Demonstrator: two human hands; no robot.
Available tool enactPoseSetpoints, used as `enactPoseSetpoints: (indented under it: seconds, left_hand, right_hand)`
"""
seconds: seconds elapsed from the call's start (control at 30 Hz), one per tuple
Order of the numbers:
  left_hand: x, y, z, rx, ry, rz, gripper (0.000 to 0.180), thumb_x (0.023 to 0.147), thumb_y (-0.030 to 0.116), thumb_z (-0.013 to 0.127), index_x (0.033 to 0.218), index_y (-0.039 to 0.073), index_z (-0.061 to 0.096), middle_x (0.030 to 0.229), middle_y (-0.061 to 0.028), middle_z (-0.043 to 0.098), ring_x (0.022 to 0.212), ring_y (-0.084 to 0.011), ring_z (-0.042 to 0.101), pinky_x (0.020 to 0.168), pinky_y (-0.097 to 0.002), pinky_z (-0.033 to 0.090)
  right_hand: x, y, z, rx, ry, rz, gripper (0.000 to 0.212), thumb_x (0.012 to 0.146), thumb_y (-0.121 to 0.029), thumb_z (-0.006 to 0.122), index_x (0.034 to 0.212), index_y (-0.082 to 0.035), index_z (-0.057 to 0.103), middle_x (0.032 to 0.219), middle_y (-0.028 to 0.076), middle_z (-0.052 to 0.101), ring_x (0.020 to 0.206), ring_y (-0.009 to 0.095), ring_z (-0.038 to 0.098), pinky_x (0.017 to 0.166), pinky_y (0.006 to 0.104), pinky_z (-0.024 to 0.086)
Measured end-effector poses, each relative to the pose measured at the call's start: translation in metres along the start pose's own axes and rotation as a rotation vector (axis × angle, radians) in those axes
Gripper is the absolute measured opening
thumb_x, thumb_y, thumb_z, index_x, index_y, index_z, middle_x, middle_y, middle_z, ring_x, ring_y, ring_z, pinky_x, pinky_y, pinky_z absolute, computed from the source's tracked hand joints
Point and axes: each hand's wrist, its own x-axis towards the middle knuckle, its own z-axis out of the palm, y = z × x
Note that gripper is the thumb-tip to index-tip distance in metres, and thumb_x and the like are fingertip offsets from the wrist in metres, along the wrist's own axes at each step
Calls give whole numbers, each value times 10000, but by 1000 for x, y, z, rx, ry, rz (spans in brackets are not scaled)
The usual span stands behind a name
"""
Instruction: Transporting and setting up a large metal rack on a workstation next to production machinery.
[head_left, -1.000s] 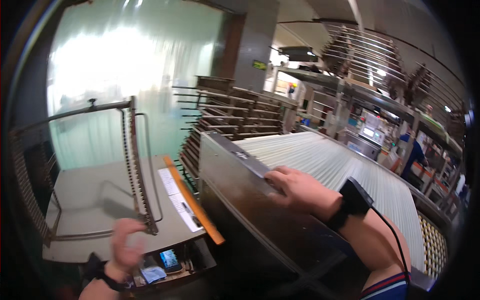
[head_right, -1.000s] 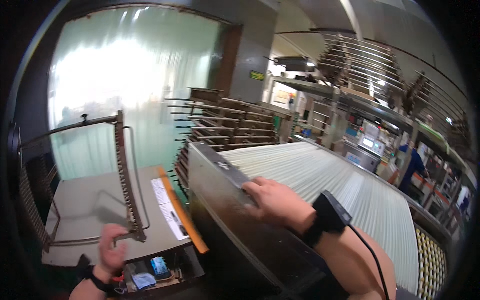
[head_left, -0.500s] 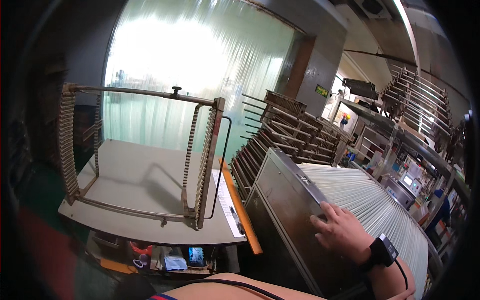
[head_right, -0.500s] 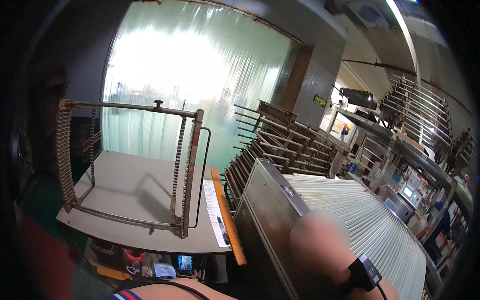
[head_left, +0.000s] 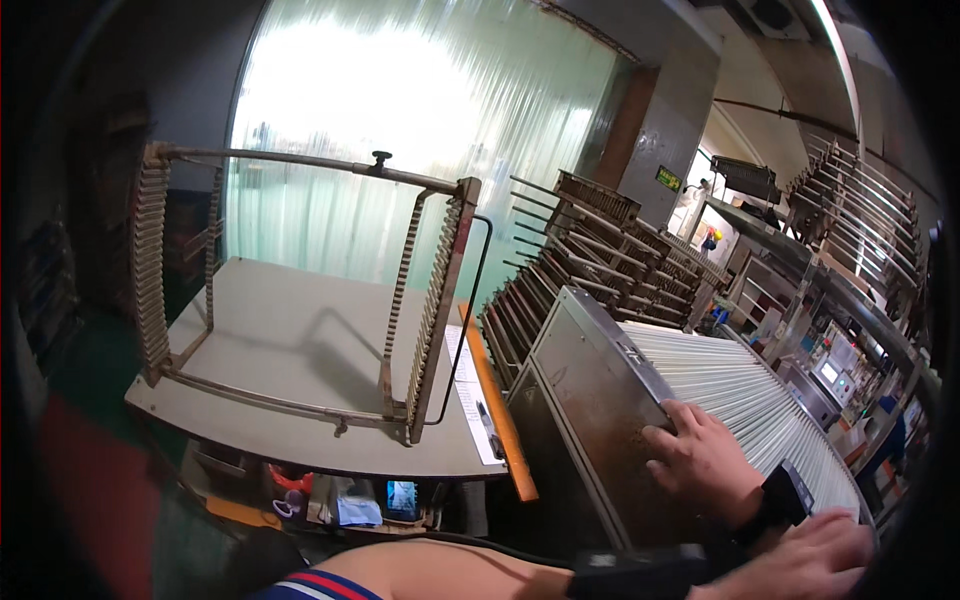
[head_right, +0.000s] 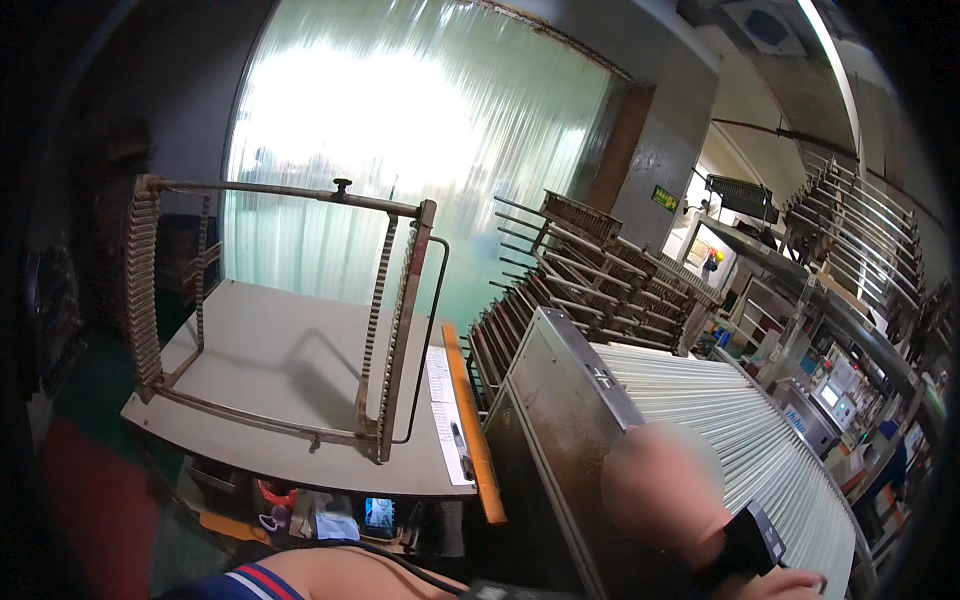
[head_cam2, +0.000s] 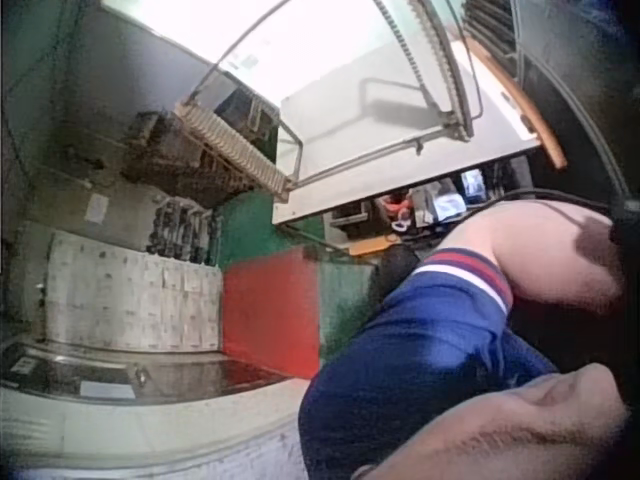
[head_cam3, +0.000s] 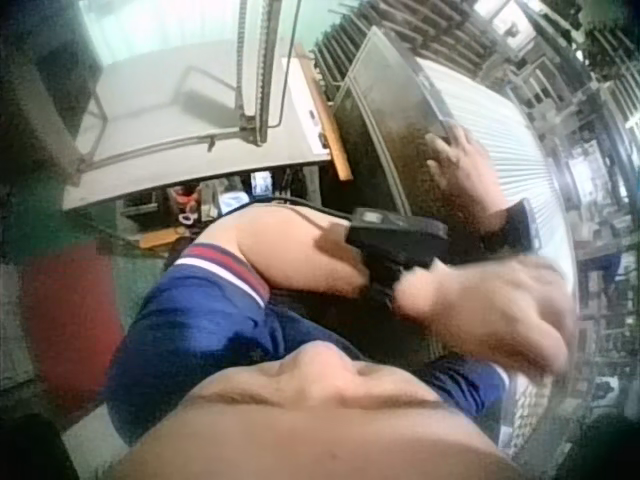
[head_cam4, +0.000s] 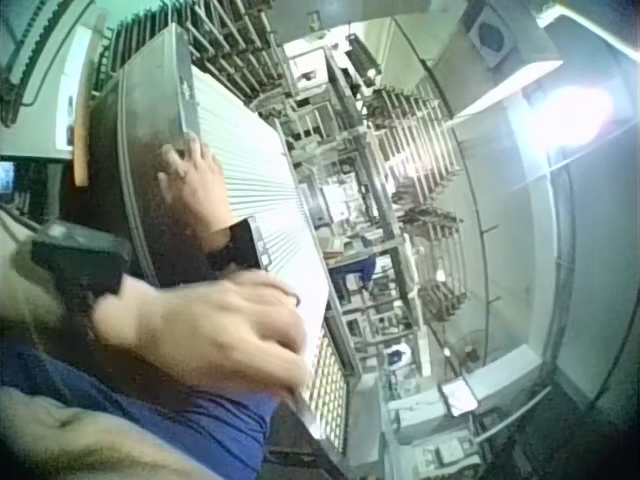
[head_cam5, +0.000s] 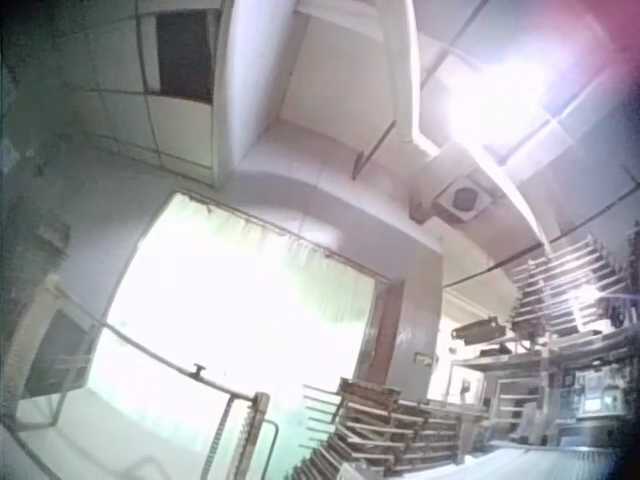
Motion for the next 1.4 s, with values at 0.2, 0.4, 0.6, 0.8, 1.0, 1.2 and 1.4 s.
enactPoseSetpoints:
  seconds: [0.2, 0.4, 0.6, 0.8, 1.0, 1.2, 1.4]
  left_hand:
    - [-86, -37, -47, 496, -264, 249, 33, 1028, 211, 654, 1036, 182, 641, 1200, -52, 675, 1266, -279, 648, 1109, -520, 466]
    - [-121, -14, -22, 483, -297, 214, 128, 1060, 171, 588, 1165, 135, 652, 1302, -120, 681, 1343, -343, 628, 1202, -586, 435]
    - [-100, 15, -3, 447, -226, 191, 243, 1089, 159, 535, 1286, 151, 677, 1407, -106, 667, 1397, -333, 607, 1241, -579, 402]
    - [-117, 42, -24, 557, -197, 100, 404, 1121, 198, 522, 1510, 247, 620, 1597, -71, 587, 1488, -309, 535, 1282, -520, 357]
    - [-200, 87, -129, 870, -299, -284, 433, 1010, 168, 667, 1443, 167, 684, 1509, -127, 616, 1349, -352, 596, 1107, -511, 491]
    - [-269, 204, -284, 1657, -391, -795, 562, 809, 113, 788, 1361, 113, 682, 1441, -156, 651, 1407, -431, 560, 1192, -547, 438]
    - [-316, 278, -373, 1995, -244, -1042, 316, 958, 194, 706, 1249, 71, 713, 1321, -169, 692, 1318, -411, 604, 1141, -550, 443]
  right_hand:
    - [9, 2, 6, 159, 9, 51, 378, 941, -299, 757, 1271, -118, 715, 1465, 222, 573, 1364, 430, 558, 1149, 534, 460]
    - [9, 3, 6, 175, 7, 85, 356, 958, -287, 744, 1262, -104, 716, 1471, 223, 568, 1383, 426, 538, 1154, 534, 456]
    - [10, 1, 2, 172, 0, 78, 335, 960, -283, 741, 1231, -88, 718, 1475, 220, 571, 1392, 421, 534, 1148, 531, 465]
    - [3, 3, 4, 208, 22, 98, 372, 951, -289, 754, 1268, -98, 727, 1485, 223, 577, 1416, 416, 525, 1170, 529, 455]
    - [0, 8, 13, 245, 38, 76, 385, 941, -279, 763, 1272, -83, 735, 1484, 220, 582, 1406, 415, 532, 1174, 521, 456]
    - [5, 7, 8, 208, 33, 60, 357, 925, -251, 769, 1236, -78, 740, 1456, 225, 591, 1377, 418, 546, 1159, 516, 468]
    - [4, 9, 15, 153, 60, 49, 402, 921, -223, 772, 1278, -55, 697, 1458, 229, 582, 1383, 423, 544, 1185, 511, 451]
